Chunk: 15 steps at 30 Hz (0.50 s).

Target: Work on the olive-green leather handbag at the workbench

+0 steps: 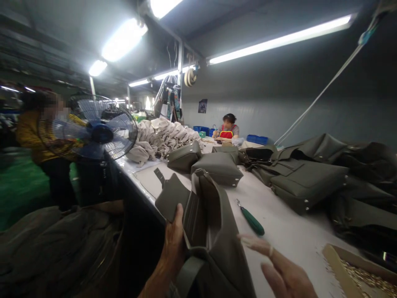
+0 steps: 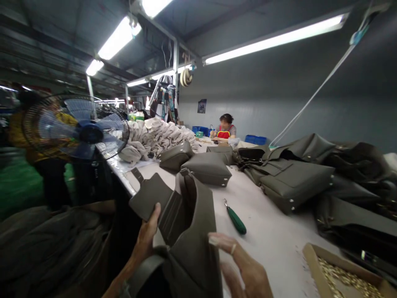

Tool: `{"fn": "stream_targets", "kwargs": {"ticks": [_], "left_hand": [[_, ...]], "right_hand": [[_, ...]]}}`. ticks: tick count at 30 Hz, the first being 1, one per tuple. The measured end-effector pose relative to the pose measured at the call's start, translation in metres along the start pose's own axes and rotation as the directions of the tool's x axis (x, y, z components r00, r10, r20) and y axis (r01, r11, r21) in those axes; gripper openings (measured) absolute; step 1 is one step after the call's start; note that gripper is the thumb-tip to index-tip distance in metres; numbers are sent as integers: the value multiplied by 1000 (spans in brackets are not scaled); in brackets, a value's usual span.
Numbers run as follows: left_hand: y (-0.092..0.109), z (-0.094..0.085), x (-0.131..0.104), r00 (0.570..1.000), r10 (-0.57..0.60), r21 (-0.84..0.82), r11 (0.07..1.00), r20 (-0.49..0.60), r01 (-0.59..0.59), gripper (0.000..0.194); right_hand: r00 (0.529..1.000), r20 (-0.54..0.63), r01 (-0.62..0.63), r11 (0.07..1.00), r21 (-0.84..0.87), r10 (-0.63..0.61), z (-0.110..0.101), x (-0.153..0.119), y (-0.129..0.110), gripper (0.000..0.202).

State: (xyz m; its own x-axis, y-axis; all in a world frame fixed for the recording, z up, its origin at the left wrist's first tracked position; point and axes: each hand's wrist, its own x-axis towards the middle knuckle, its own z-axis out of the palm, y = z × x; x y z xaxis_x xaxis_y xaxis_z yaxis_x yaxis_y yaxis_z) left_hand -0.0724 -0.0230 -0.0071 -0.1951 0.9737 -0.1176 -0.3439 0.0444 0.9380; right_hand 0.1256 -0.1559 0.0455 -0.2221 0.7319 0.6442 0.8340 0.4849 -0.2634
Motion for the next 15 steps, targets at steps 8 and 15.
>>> {"fn": "stream_targets", "kwargs": {"ticks": [8, 15], "left_hand": [[61, 11, 20, 994, -15, -178, 983, 106, 34, 47], [68, 28, 48, 919, -162, -147, 963, 359, 227, 40]], "right_hand": [[936, 350, 91, 943, -321, 29, 38, -4, 149, 37], [926, -41, -349, 807, -477, 376, -9, -40, 229, 43]]}}
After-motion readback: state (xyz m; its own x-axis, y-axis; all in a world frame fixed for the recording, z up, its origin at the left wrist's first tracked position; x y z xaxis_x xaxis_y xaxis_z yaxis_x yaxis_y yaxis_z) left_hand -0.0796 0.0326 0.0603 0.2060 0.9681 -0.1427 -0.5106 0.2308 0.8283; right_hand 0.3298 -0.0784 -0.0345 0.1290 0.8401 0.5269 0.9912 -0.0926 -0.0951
